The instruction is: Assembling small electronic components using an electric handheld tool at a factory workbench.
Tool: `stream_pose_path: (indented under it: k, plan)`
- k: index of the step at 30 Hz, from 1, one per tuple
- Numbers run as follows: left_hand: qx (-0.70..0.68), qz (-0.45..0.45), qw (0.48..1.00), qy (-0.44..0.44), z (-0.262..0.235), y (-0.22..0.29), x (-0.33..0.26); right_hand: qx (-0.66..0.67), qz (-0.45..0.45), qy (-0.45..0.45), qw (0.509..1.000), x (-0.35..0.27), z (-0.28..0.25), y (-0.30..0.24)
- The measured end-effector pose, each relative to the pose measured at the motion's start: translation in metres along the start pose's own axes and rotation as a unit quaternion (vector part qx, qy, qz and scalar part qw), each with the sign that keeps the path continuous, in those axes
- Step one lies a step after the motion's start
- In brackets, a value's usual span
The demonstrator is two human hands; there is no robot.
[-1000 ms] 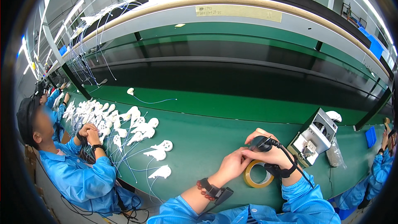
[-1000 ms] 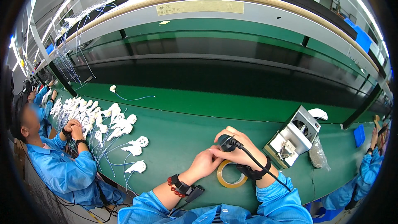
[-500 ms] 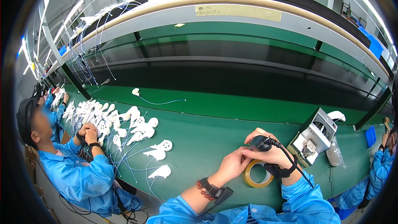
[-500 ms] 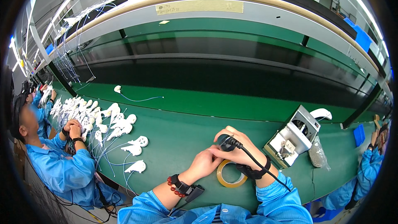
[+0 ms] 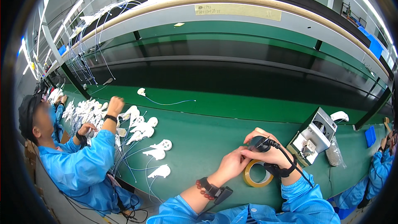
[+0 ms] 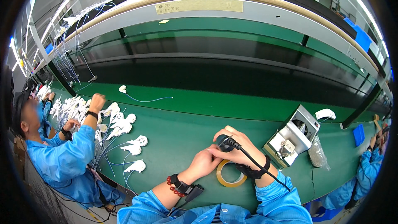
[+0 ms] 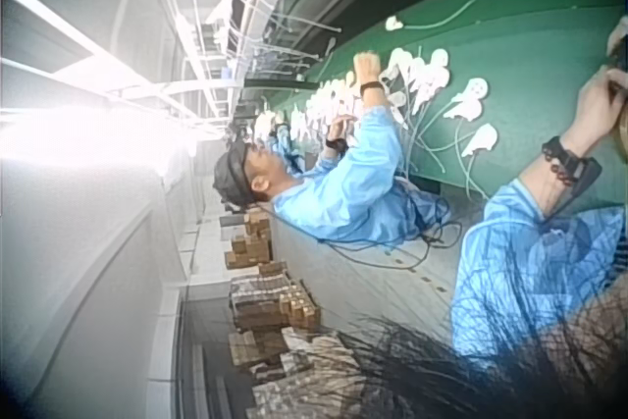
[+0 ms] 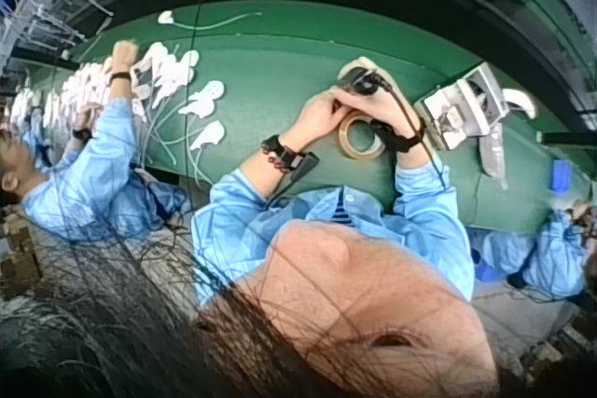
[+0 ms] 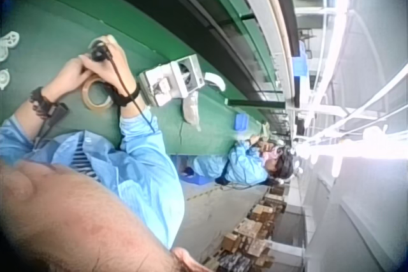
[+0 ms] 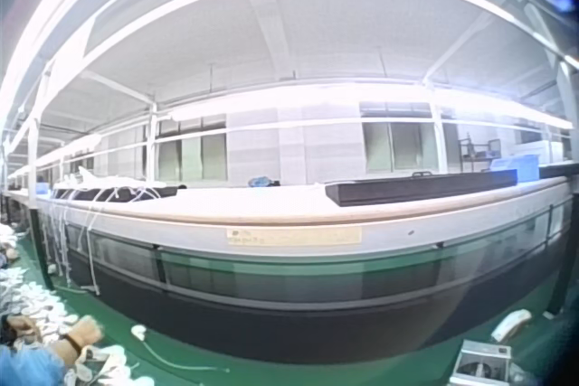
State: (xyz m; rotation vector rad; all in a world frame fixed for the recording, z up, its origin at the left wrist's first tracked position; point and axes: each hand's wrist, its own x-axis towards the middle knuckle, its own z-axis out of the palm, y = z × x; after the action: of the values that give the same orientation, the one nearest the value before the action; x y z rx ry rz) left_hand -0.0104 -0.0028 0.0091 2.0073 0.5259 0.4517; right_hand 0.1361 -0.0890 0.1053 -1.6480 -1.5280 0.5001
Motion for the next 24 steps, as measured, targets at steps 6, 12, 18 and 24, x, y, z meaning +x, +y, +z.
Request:
stream_pose_path:
  k: [6, 12, 18, 24]
  plan:
    - [-0.005, -0.005, 1.0, -0.005, -0.0016, 0.0031, -0.0003, 0.005, 0.019, -0.006, 1.0, -0.0005, -0.0005, -0.0026]
    - [0.0, -0.002, 1.0, -0.003, -0.0008, 0.0018, -0.0004, 0.008, 0.012, -0.002, 1.0, -0.0003, -0.0005, -0.0026]
    - [0.003, -0.007, 1.0, -0.003, -0.0003, 0.0029, -0.0003, 0.005, 0.02, -0.002, 1.0, -0.0003, -0.0006, -0.0004]
    - [0.0, -0.011, 1.0, -0.005, -0.0016, 0.0048, -0.0005, 0.003, 0.016, 0.003, 1.0, -0.0003, 0.0003, 0.0]
